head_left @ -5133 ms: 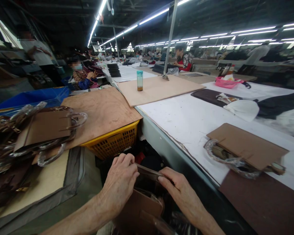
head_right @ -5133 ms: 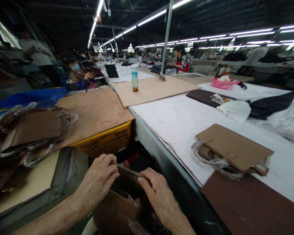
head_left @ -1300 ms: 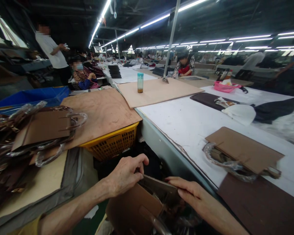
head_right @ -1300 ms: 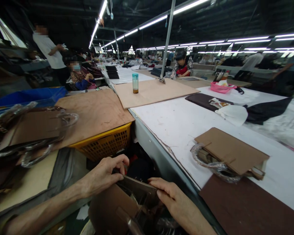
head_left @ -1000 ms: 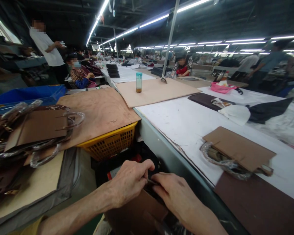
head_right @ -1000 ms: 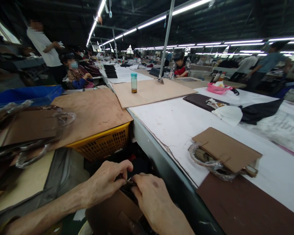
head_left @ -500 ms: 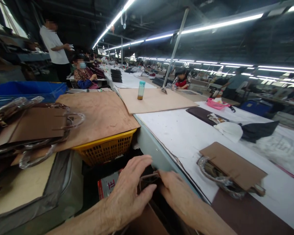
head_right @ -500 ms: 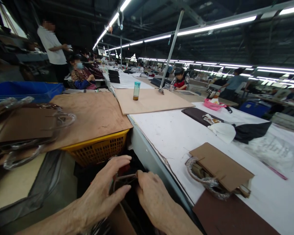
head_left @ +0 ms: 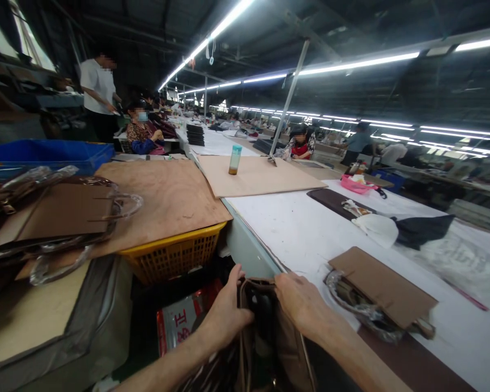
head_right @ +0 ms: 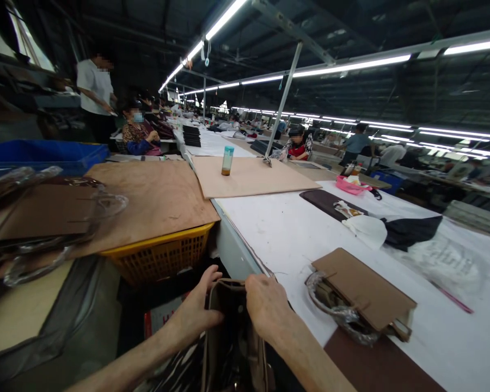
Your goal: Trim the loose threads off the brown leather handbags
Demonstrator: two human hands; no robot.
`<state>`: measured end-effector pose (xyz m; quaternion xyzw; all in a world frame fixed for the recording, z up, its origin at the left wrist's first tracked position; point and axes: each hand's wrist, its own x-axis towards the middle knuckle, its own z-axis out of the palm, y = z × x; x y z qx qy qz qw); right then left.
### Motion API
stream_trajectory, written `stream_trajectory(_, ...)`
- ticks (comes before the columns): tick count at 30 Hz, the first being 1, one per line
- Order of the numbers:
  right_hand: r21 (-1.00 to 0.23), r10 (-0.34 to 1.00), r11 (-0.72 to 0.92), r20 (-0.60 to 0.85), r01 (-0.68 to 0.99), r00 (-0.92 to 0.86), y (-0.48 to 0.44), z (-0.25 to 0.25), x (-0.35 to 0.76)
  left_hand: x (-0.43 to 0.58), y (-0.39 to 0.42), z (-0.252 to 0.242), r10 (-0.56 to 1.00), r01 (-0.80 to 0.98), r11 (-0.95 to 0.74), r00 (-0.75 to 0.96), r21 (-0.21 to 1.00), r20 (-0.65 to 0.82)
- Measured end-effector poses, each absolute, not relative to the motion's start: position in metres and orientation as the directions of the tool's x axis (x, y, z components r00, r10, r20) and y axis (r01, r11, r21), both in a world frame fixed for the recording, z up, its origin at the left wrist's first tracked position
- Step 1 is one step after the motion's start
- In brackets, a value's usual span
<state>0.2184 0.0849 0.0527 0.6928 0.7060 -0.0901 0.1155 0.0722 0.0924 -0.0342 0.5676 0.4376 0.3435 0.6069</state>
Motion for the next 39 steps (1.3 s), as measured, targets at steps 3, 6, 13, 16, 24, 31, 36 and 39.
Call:
stream_trajectory(3,0.022,0.948,0.068,-0.312,0.997,-0.058,0.081,0.06,0.225,0.067,0.123,-0.029,0.759,0.038,0.203,0.625,0.978,-0.182)
stream_trajectory(6,-0.016,0.932,0.141,-0.336,0.99,-0.138,0.078,0.072,0.234,0.052,0.149,-0.001,0.51,0.23,0.107,0.823,0.967,-0.252)
stream_trajectory(13,-0.379,0.834,0.159,-0.443,0.912,-0.329,0.073,0.06,0.235,0.024,0.154,0.014,0.333,0.479,0.098,0.811,0.873,-0.482)
stream_trajectory(16,-0.405,0.824,0.129,-0.464,0.905,-0.325,0.074,0.043,0.23,0.02,0.143,-0.005,0.366,0.432,0.197,0.801,0.88,-0.474)
stream_trajectory(24,-0.387,0.913,0.157,-0.292,0.908,-0.283,0.073,0.038,0.228,0.021,0.136,-0.007,0.437,0.384,0.205,0.787,0.9,-0.435)
stream_trajectory(31,-0.426,0.872,0.212,-0.324,0.879,-0.368,0.085,0.016,0.236,0.029,0.13,-0.007,0.473,0.46,0.166,0.739,0.872,-0.48)
stream_trajectory(36,-0.459,0.9,0.157,-0.299,0.875,-0.318,0.088,0.006,0.235,0.033,0.124,-0.01,0.53,0.479,0.153,0.699,0.864,-0.481)
stream_trajectory(39,-0.596,0.913,0.081,-0.278,0.799,-0.3,0.084,0.011,0.234,0.033,0.119,-0.005,0.555,0.513,0.07,0.692,0.855,-0.461)
